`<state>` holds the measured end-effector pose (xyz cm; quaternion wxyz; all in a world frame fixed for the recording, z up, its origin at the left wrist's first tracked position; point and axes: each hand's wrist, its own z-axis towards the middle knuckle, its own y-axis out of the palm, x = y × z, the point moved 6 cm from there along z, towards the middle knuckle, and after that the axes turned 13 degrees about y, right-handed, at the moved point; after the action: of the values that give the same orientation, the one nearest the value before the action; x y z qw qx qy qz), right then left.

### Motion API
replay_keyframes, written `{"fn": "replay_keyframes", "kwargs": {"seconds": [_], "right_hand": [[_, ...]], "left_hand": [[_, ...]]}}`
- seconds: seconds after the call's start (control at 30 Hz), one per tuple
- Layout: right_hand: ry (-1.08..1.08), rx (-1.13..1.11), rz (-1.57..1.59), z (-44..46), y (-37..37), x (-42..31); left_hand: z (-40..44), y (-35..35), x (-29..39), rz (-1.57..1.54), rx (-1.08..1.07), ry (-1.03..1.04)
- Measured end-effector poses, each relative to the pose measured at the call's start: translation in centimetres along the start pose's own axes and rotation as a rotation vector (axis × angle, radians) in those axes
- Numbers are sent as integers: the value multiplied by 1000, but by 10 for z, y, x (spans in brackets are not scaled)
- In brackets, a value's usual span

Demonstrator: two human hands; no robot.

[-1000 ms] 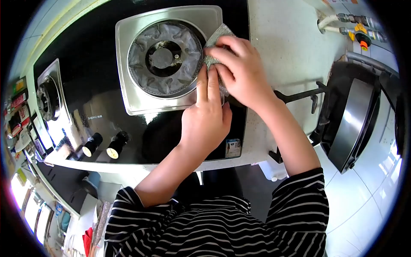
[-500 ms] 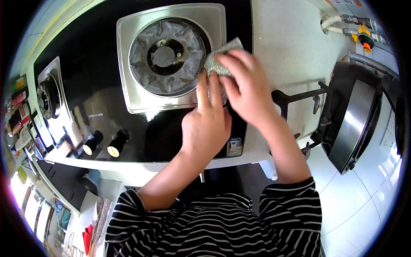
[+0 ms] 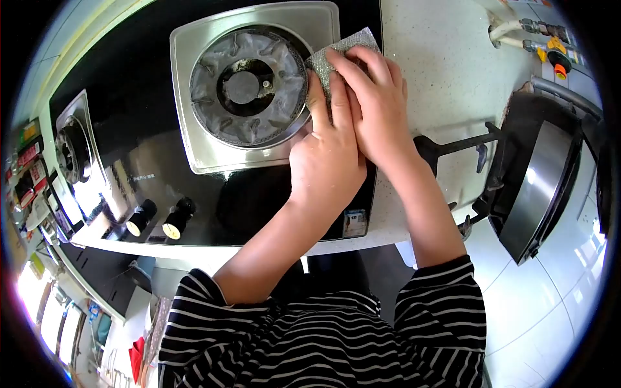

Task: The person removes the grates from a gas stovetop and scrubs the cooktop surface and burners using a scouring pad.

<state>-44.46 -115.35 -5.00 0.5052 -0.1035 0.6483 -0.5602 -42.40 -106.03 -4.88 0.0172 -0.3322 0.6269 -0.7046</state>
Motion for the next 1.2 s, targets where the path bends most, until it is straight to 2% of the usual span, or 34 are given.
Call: {"fn": "replay_keyframes", "kwargs": {"seconds": [0.1, 0.17, 0.27, 0.37, 0.53, 0.57, 0.77, 0.97, 1.2], "right_hand": [[-30, -60, -30, -7, -3, -2], [-17, -108, -41, -24, -5, -6], [60, -195, -2, -57, -9, -13], [83, -179, -49, -76, -11, -21], [52, -98, -95, -60, -3, -11], [34, -76, -24, -46, 0, -5], [-101, -157, 0, 18, 12, 7], [-204, -340, 76, 21, 8, -1], [-75, -310, 154, -32, -12, 0]], "left_hand": [[-15, -1, 5, -15, -9, 11], [-33, -3, 2, -155, -110, -55], [-58, -6, 0, -135, -178, -13], [-78, -7, 4, -201, -210, 29], [-61, -6, 6, -153, -151, 88], [-52, -6, 8, -155, -111, 98], [-11, -5, 6, -45, 45, 112], [-24, 8, 17, -144, -167, 49], [-53, -9, 19, -344, -82, 99]]}}
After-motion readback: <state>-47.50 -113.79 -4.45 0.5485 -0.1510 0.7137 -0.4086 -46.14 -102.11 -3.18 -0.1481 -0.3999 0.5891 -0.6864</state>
